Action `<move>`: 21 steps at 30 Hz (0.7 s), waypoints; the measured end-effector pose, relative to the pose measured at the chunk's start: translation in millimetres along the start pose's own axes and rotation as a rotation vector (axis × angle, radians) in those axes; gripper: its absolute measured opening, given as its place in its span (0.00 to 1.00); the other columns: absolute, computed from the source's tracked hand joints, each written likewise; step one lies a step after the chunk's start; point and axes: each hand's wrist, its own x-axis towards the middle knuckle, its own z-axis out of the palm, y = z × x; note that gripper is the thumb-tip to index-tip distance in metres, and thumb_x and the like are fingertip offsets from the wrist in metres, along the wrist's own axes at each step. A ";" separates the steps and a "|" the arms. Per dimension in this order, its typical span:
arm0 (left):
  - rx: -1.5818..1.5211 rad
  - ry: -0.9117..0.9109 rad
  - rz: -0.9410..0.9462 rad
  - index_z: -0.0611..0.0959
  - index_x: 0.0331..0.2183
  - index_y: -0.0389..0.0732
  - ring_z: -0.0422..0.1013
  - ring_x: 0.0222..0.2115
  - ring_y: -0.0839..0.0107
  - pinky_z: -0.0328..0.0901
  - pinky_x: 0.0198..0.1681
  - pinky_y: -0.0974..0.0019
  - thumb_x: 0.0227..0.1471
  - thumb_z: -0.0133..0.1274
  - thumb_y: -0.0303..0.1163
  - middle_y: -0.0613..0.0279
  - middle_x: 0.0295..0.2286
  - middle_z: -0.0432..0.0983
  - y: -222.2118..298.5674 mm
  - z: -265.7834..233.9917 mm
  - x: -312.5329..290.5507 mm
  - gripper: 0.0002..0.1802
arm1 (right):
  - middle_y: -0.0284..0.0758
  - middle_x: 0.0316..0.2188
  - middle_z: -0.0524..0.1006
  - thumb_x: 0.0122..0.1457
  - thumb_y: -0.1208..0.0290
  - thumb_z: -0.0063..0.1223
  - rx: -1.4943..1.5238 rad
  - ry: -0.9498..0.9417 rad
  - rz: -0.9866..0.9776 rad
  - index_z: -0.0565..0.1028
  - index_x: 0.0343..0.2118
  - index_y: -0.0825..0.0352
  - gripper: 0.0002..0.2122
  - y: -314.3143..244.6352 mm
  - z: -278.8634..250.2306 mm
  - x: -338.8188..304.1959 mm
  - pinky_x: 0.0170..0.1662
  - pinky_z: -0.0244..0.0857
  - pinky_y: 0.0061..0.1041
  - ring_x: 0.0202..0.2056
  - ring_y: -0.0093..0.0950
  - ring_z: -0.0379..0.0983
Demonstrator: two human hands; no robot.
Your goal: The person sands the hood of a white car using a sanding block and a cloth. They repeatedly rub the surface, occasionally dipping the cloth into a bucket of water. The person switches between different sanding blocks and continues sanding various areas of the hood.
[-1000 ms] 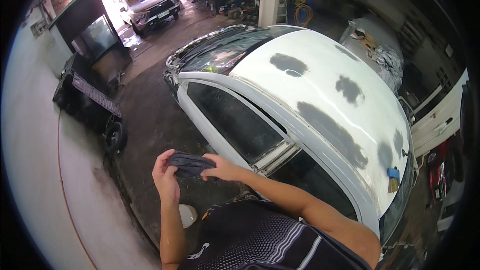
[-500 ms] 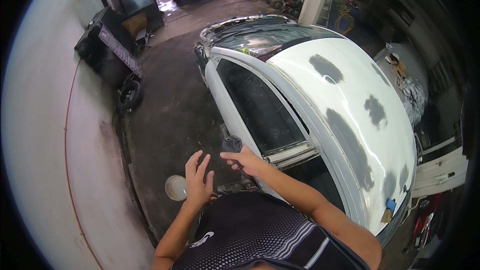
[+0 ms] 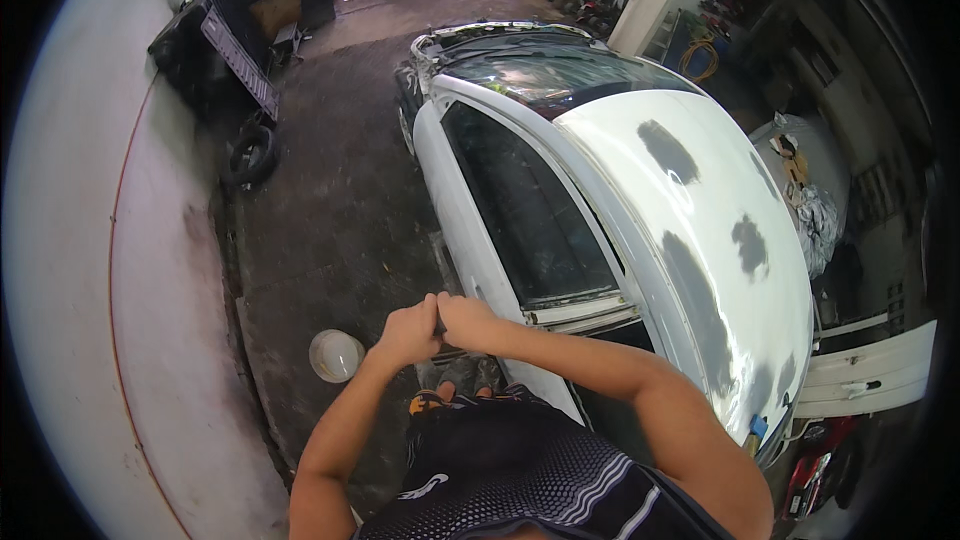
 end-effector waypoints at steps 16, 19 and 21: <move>-1.889 0.004 1.734 0.87 0.39 0.33 0.81 0.35 0.50 0.67 0.46 0.41 0.55 0.70 0.42 0.42 0.31 0.83 78.7 -145.3 -46.0 0.21 | 0.25 0.20 0.65 0.62 0.67 0.64 2.083 -1.529 -0.091 0.72 0.41 0.69 0.14 -155.2 -22.5 -58.9 0.15 0.46 0.14 0.16 0.12 0.57; -1.834 -0.256 1.739 0.84 0.33 0.36 0.76 0.21 0.60 0.72 0.32 0.48 0.59 0.62 0.30 0.51 0.19 0.78 77.7 -172.4 -71.5 0.07 | 0.24 0.19 0.65 0.60 0.67 0.65 1.988 -1.493 -0.233 0.73 0.38 0.68 0.13 -168.0 -18.9 -46.7 0.16 0.45 0.14 0.16 0.12 0.57; -1.851 0.033 1.671 0.85 0.34 0.34 0.77 0.21 0.62 0.69 0.37 0.51 0.61 0.62 0.36 0.56 0.18 0.79 65.0 -163.9 -73.0 0.13 | 0.24 0.18 0.64 0.59 0.67 0.66 1.899 -1.419 -0.394 0.73 0.37 0.66 0.12 -165.4 -28.7 -32.6 0.16 0.44 0.15 0.16 0.12 0.57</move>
